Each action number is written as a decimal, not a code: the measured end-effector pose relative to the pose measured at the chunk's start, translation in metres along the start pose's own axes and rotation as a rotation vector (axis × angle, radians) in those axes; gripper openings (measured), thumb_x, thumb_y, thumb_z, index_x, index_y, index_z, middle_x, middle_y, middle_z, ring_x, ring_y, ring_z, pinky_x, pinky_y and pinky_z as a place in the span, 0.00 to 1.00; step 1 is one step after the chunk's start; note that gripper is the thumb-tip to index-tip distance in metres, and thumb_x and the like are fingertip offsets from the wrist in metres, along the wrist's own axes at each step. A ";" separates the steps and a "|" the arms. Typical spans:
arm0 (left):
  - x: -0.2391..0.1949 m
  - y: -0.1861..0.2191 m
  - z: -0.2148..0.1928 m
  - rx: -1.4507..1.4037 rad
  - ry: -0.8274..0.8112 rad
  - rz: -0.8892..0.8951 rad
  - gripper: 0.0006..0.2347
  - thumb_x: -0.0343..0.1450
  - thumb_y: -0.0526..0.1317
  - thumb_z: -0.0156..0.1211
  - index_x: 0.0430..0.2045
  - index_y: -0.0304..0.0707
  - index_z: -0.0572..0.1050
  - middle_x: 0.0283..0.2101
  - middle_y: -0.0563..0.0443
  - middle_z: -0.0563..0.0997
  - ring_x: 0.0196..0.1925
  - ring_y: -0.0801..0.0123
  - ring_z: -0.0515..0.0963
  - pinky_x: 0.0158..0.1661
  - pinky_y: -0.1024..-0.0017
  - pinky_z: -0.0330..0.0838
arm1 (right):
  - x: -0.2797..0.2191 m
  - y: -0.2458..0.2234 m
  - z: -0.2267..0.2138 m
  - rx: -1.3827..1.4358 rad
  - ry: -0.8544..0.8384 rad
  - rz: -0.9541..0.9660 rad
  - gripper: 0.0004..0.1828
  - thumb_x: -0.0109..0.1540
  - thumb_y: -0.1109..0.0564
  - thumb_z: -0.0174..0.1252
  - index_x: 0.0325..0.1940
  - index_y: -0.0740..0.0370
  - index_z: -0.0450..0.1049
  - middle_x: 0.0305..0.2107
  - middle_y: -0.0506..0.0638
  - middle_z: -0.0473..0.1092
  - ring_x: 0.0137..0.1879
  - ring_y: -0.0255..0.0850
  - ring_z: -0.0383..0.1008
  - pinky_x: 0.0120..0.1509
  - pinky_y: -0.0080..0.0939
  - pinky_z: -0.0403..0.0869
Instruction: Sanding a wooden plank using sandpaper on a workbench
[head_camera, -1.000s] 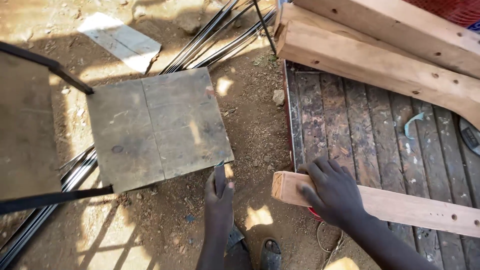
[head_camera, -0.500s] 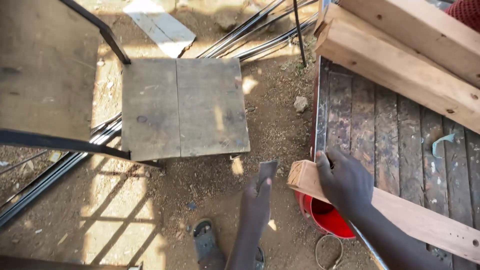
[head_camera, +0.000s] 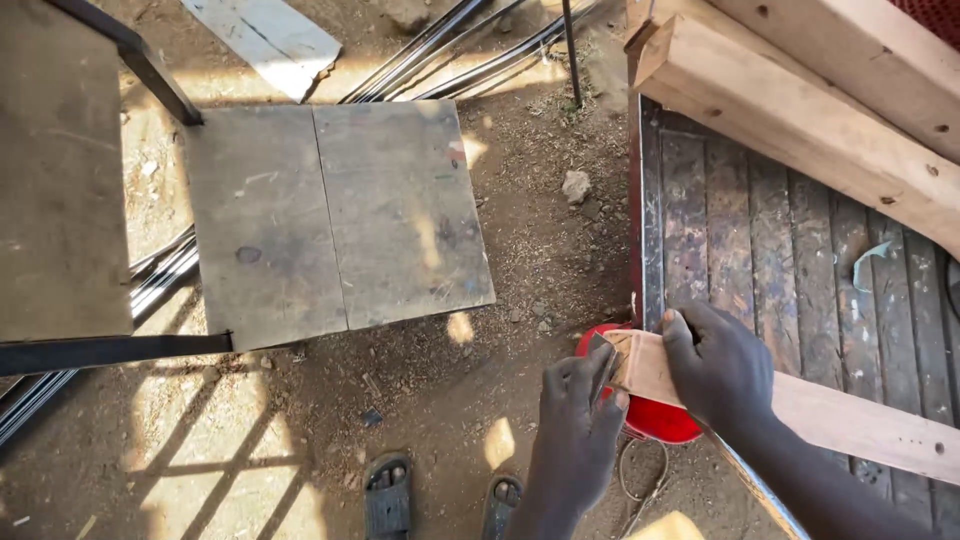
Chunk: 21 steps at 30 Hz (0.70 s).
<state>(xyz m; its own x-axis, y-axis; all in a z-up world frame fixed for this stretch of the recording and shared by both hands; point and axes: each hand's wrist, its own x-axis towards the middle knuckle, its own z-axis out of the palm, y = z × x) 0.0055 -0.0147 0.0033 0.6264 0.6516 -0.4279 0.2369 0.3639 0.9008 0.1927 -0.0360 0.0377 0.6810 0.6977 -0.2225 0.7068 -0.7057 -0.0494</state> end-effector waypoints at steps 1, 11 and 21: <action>-0.002 -0.001 0.002 0.002 -0.002 -0.003 0.25 0.74 0.52 0.44 0.69 0.52 0.62 0.62 0.44 0.60 0.65 0.55 0.67 0.57 0.53 0.75 | -0.001 0.000 0.000 0.001 -0.002 0.003 0.21 0.67 0.43 0.42 0.32 0.54 0.74 0.25 0.53 0.73 0.30 0.48 0.70 0.31 0.52 0.62; 0.025 -0.005 0.013 0.138 0.217 0.146 0.20 0.76 0.48 0.44 0.65 0.56 0.71 0.57 0.51 0.67 0.57 0.57 0.66 0.55 0.56 0.64 | 0.002 -0.002 0.001 0.011 0.038 -0.001 0.21 0.68 0.43 0.43 0.30 0.56 0.72 0.25 0.56 0.72 0.32 0.53 0.71 0.34 0.56 0.63; 0.035 -0.010 0.014 0.106 0.174 -0.040 0.21 0.75 0.46 0.45 0.64 0.58 0.72 0.56 0.53 0.69 0.58 0.62 0.64 0.56 0.57 0.65 | -0.001 0.003 0.001 0.024 0.040 -0.055 0.19 0.67 0.45 0.46 0.27 0.57 0.69 0.22 0.53 0.69 0.29 0.49 0.68 0.32 0.53 0.60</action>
<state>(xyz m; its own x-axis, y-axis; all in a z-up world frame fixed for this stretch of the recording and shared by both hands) 0.0355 -0.0047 -0.0192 0.4791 0.7467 -0.4615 0.3416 0.3257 0.8816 0.1943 -0.0386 0.0372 0.6486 0.7396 -0.1800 0.7391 -0.6684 -0.0836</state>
